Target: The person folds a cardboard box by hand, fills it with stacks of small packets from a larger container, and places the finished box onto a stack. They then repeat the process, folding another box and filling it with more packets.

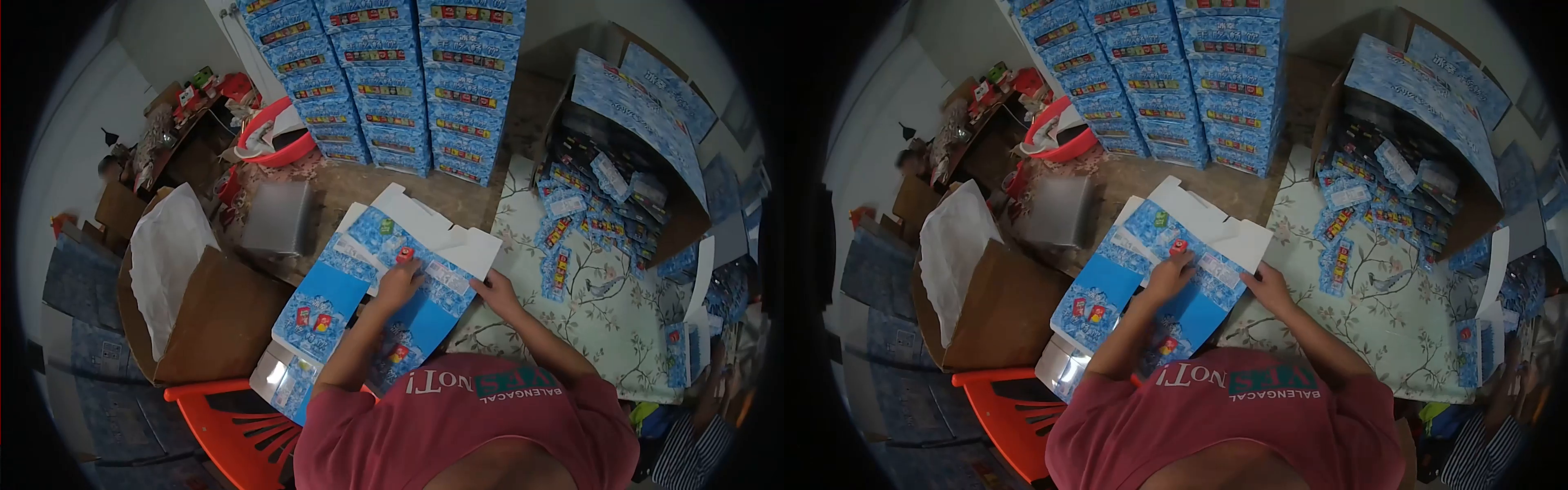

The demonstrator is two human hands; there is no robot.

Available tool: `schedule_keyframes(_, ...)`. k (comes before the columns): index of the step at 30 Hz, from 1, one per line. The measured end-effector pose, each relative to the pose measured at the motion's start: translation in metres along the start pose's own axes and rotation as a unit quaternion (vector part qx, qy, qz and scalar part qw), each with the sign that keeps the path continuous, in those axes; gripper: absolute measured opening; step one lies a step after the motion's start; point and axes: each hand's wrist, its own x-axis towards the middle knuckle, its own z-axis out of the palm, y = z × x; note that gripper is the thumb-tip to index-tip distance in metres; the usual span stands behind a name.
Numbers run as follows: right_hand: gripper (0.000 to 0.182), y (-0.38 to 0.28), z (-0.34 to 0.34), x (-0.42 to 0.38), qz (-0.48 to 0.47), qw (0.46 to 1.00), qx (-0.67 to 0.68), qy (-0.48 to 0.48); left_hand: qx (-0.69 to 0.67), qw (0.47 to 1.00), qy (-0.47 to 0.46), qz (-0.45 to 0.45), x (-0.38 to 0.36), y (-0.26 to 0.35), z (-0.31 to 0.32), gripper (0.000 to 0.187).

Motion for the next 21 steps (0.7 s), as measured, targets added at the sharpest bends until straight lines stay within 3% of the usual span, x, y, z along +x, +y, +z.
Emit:
schedule_keyframes(2, 0.029, -0.037, 0.003, 0.003, -0.144, 0.989, 0.026, -0.011, -0.010, 0.999, 0.028, -0.012, 0.004, 0.007, -0.009, 0.041)
schedule_keyframes(3, 0.029, -0.069, 0.002, -0.001, -0.144, 0.989, 0.027, -0.013, -0.067, 0.988, 0.133, -0.029, 0.006, 0.024, -0.031, 0.046)
schedule_keyframes(4, 0.025, -0.115, -0.002, -0.008, -0.242, 0.969, 0.004, -0.036, -0.120, 0.963, 0.236, -0.047, 0.007, 0.042, -0.056, 0.050)
schedule_keyframes(5, 0.021, -0.152, -0.007, -0.012, -0.339, 0.939, -0.016, -0.059, -0.155, 0.950, 0.270, -0.030, 0.007, 0.063, -0.086, 0.052)
schedule_keyframes(6, 0.021, -0.177, -0.015, -0.014, -0.340, 0.938, -0.010, -0.065, -0.188, 0.934, 0.305, -0.013, 0.006, 0.081, -0.113, 0.054)
schedule_keyframes(8, 0.015, -0.209, -0.027, -0.011, -0.512, 0.836, -0.197, 0.003, -0.170, 0.906, 0.379, 0.081, 0.004, 0.089, -0.150, 0.054)
schedule_keyframes(9, 0.015, -0.213, -0.030, -0.004, -0.516, 0.835, -0.192, 0.001, -0.083, 0.907, 0.394, 0.125, -0.002, 0.109, -0.175, 0.051)
schedule_keyframes(10, 0.014, -0.216, -0.036, 0.003, -0.488, 0.857, -0.168, -0.011, -0.078, 0.906, 0.396, 0.125, -0.002, 0.106, -0.176, 0.051)
schedule_keyframes(11, 0.013, -0.217, -0.044, 0.008, -0.459, 0.876, -0.147, -0.022, -0.094, 0.846, 0.499, 0.165, 0.002, 0.100, -0.175, 0.050)
schedule_keyframes(12, 0.012, -0.199, -0.048, 0.021, -0.518, 0.845, -0.128, -0.032, -0.110, 0.771, 0.593, 0.204, 0.006, 0.096, -0.173, 0.049)
schedule_keyframes(13, 0.012, -0.185, -0.051, 0.029, -0.521, 0.843, -0.131, -0.030, -0.176, 0.732, 0.603, 0.264, 0.012, 0.099, -0.169, 0.044)
schedule_keyframes(14, 0.013, -0.170, -0.053, 0.034, -0.472, 0.860, -0.176, -0.076, -0.179, 0.729, 0.604, 0.269, 0.012, 0.094, -0.164, 0.044)
schedule_keyframes(16, 0.018, -0.141, -0.056, 0.036, -0.406, 0.875, -0.227, -0.137, 0.009, 0.879, 0.457, 0.135, 0.007, 0.071, -0.140, 0.034)
schedule_keyframes(17, 0.018, -0.119, -0.056, 0.039, -0.404, 0.875, -0.229, -0.134, 0.002, 0.940, 0.324, 0.104, 0.013, 0.052, -0.119, 0.028)
schedule_keyframes(18, 0.022, -0.093, -0.055, 0.043, -0.328, 0.912, -0.199, -0.146, -0.004, 0.980, 0.184, 0.070, 0.019, 0.042, -0.099, 0.026)
schedule_keyframes(19, 0.027, -0.076, -0.053, 0.042, -0.250, 0.940, -0.168, -0.158, 0.066, 0.992, 0.080, 0.076, 0.027, 0.055, -0.090, 0.027)
schedule_keyframes(20, 0.027, -0.068, -0.047, 0.034, -0.250, 0.940, -0.171, -0.157, 0.136, 0.987, -0.023, 0.082, 0.037, 0.071, -0.080, 0.028)
schedule_keyframes(21, 0.035, -0.061, -0.036, 0.024, -0.252, 0.956, -0.121, -0.088, 0.151, 0.981, -0.068, 0.099, 0.048, 0.078, -0.067, 0.028)
